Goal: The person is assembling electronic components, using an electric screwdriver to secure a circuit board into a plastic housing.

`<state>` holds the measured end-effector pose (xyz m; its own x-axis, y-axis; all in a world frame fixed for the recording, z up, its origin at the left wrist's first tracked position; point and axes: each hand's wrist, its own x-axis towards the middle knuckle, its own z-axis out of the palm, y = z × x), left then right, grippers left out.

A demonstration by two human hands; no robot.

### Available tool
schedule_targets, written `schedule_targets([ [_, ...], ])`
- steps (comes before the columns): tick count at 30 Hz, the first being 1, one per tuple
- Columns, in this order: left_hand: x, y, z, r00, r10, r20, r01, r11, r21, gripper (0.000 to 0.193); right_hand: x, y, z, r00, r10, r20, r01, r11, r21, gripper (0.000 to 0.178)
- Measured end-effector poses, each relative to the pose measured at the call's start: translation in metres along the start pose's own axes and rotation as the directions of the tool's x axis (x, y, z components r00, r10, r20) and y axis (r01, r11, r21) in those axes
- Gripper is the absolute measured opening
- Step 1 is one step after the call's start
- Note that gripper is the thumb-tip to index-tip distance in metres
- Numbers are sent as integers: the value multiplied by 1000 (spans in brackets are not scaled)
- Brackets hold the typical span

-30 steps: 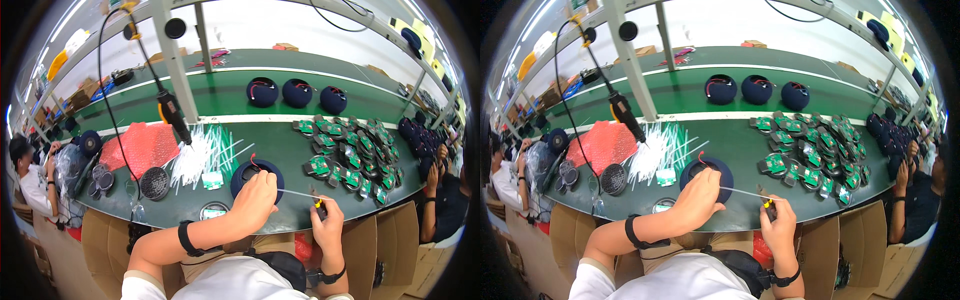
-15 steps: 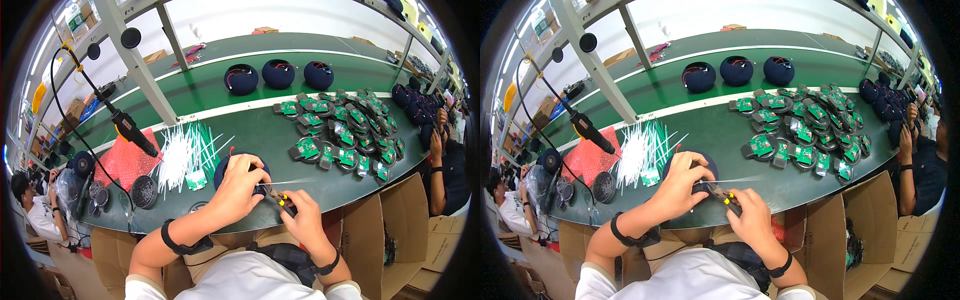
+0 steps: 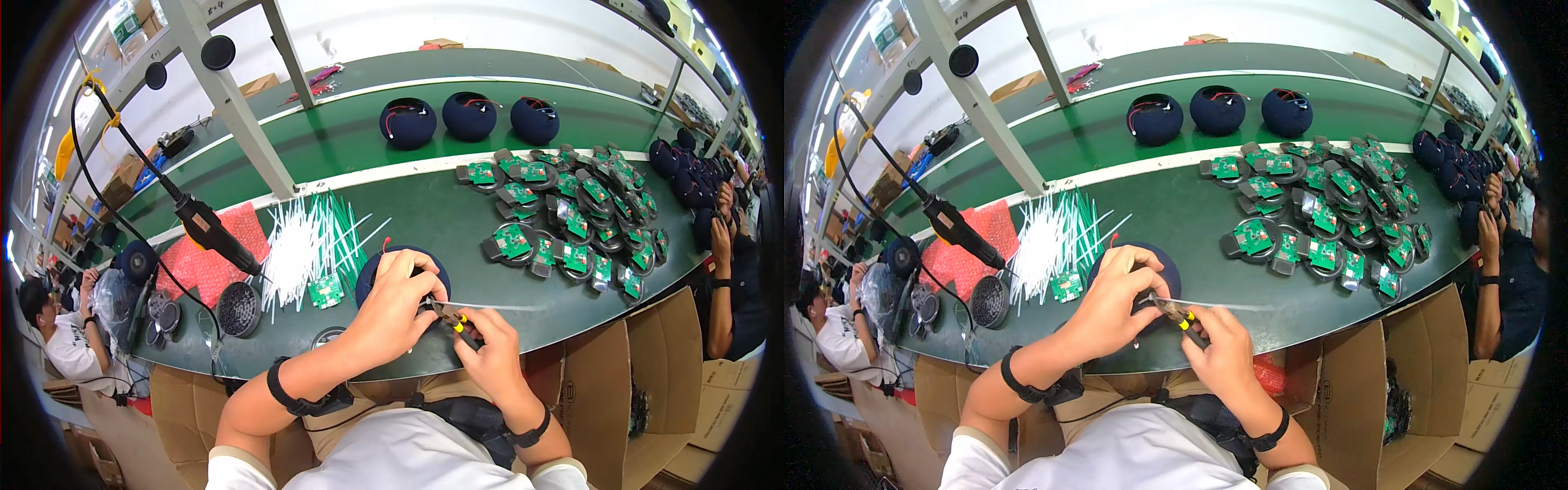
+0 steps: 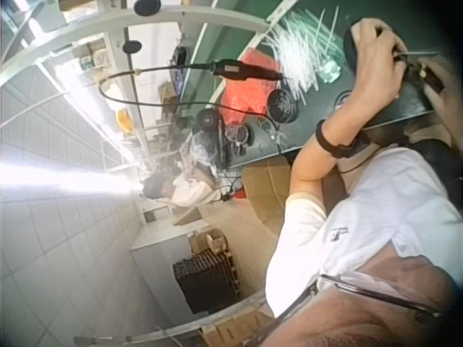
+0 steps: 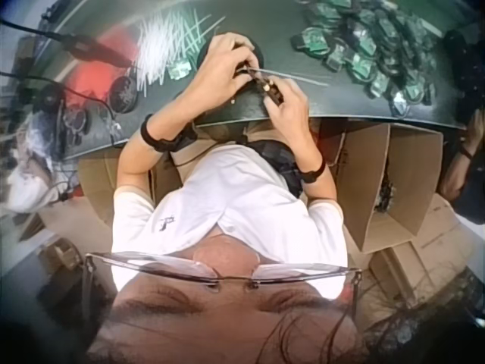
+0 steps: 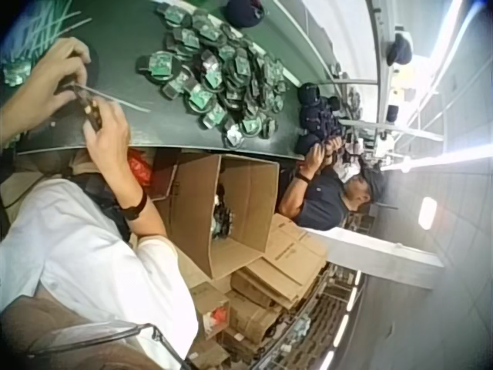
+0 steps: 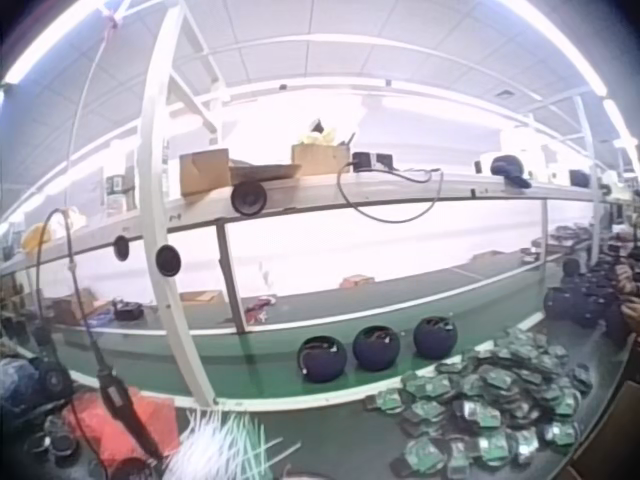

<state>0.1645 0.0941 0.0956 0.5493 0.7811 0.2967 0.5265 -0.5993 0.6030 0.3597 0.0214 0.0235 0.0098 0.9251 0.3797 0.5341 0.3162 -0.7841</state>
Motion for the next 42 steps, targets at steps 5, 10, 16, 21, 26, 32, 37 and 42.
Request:
schedule_targets([
  [5,1,3,-3,1000,12,11,-12,1000,-12,33,-1,4,0,1000,8,7,-8,1000,-10,39],
  [10,0,1,-5,1000,6,10,-6,1000,-27,32,-3,4,-3,999,14,33,-13,999,-35,35],
  [16,-5,18,2,991,2,-131,23,982,185,26,-3,6,5,990,107,-92,-98,990,97,26],
  [21,-10,6,11,983,26,-182,-6,994,109,20,10,-4,24,956,294,-9,-272,894,355,21],
  [26,-8,5,8,986,-70,-152,67,997,-27,11,2,-7,4,979,202,-22,-193,958,211,22],
  [32,-5,7,7,978,-144,-150,126,984,-126,18,0,-17,-16,997,57,-44,-61,992,-107,33],
  [37,-1,13,5,981,-158,-112,143,981,-131,25,5,-7,-2,997,74,0,-73,992,-104,32],
  [42,-5,8,2,984,-152,-94,141,984,-111,29,8,-8,7,998,60,15,-58,995,-86,27],
])
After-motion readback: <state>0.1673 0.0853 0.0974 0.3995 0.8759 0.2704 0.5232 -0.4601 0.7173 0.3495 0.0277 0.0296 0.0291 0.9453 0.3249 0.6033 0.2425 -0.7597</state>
